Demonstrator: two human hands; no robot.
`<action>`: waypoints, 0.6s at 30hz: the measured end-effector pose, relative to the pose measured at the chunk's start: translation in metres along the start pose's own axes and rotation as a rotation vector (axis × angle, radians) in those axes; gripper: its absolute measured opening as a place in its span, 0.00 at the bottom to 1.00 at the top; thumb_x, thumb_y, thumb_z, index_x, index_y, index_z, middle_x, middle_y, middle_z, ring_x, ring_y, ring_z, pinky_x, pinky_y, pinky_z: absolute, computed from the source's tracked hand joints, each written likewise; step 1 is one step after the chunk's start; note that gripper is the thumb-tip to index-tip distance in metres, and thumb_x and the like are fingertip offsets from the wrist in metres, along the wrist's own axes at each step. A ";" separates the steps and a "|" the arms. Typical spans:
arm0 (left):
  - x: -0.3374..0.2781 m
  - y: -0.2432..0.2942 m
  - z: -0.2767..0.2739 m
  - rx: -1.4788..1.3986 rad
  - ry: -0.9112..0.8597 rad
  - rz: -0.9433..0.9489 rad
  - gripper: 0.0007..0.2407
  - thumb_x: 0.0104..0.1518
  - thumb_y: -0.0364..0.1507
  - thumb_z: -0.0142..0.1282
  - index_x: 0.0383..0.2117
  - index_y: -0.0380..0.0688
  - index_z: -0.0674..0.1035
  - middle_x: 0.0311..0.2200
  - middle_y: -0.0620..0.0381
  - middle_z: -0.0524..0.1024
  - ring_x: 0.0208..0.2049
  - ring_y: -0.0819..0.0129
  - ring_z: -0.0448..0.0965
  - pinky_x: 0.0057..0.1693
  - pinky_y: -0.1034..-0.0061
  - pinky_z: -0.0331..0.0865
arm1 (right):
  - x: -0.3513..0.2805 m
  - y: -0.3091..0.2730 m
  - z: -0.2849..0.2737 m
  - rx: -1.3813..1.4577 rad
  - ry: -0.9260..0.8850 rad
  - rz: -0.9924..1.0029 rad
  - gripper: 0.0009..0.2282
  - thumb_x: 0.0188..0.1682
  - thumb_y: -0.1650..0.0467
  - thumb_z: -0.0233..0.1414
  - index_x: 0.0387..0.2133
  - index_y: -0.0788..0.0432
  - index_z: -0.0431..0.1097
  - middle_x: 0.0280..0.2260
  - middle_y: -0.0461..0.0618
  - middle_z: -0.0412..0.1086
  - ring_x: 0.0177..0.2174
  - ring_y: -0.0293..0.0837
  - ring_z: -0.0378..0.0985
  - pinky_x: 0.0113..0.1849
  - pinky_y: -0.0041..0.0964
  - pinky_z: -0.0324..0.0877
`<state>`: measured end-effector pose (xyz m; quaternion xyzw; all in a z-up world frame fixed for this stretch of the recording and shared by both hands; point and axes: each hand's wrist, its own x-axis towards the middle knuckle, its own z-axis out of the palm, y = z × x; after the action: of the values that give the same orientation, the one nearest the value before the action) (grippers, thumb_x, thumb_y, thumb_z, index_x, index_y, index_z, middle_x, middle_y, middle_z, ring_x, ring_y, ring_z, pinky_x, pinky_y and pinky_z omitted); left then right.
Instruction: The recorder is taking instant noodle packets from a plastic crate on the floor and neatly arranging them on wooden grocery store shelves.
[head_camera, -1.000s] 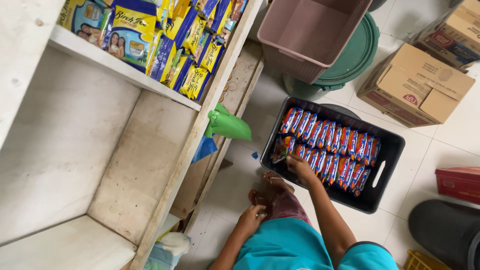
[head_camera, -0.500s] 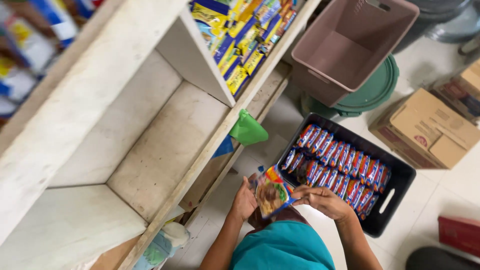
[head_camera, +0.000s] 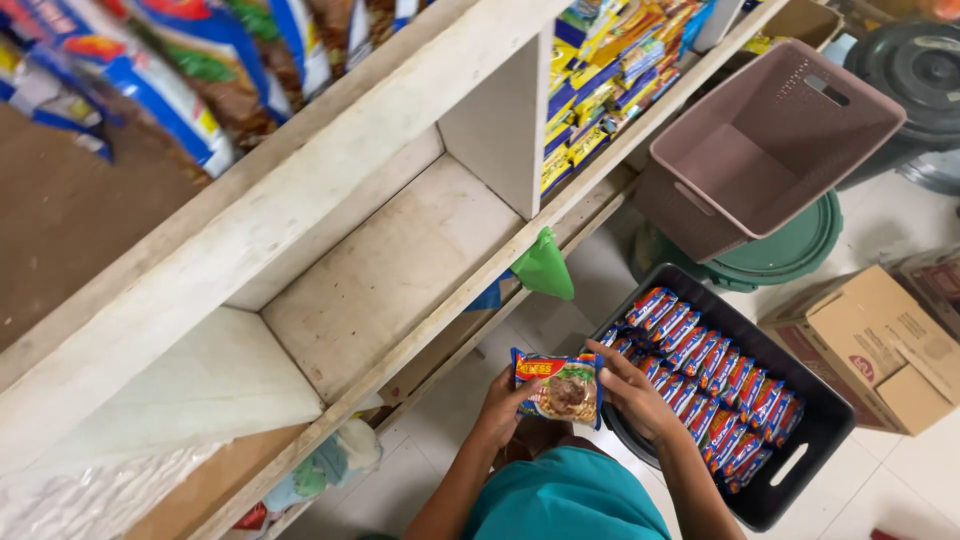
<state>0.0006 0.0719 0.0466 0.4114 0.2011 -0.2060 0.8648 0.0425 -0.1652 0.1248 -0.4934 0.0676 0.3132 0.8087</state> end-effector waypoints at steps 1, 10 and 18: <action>0.002 0.000 -0.002 0.074 0.025 0.085 0.17 0.57 0.28 0.63 0.51 0.39 0.75 0.43 0.54 0.81 0.43 0.68 0.83 0.50 0.72 0.78 | 0.002 -0.003 0.014 -0.061 0.021 0.026 0.27 0.50 0.65 0.52 0.64 0.58 0.58 0.53 0.54 0.70 0.51 0.46 0.74 0.52 0.43 0.69; -0.007 -0.003 -0.009 0.074 0.274 0.300 0.11 0.63 0.35 0.58 0.41 0.39 0.78 0.35 0.57 0.81 0.33 0.76 0.81 0.41 0.79 0.75 | 0.055 0.088 0.016 -0.171 0.187 0.023 0.18 0.48 0.65 0.60 0.42 0.70 0.73 0.36 0.59 0.79 0.33 0.45 0.83 0.37 0.40 0.79; -0.025 -0.001 -0.020 -0.097 0.438 0.211 0.12 0.62 0.37 0.56 0.36 0.39 0.80 0.30 0.54 0.82 0.27 0.71 0.82 0.36 0.77 0.77 | 0.057 0.110 0.029 -0.182 0.246 0.039 0.19 0.44 0.67 0.62 0.44 0.69 0.70 0.37 0.59 0.78 0.34 0.45 0.83 0.38 0.41 0.79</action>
<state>-0.0243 0.0915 0.0473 0.4230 0.3494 -0.0108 0.8360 0.0189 -0.0807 0.0324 -0.5981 0.1473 0.2710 0.7397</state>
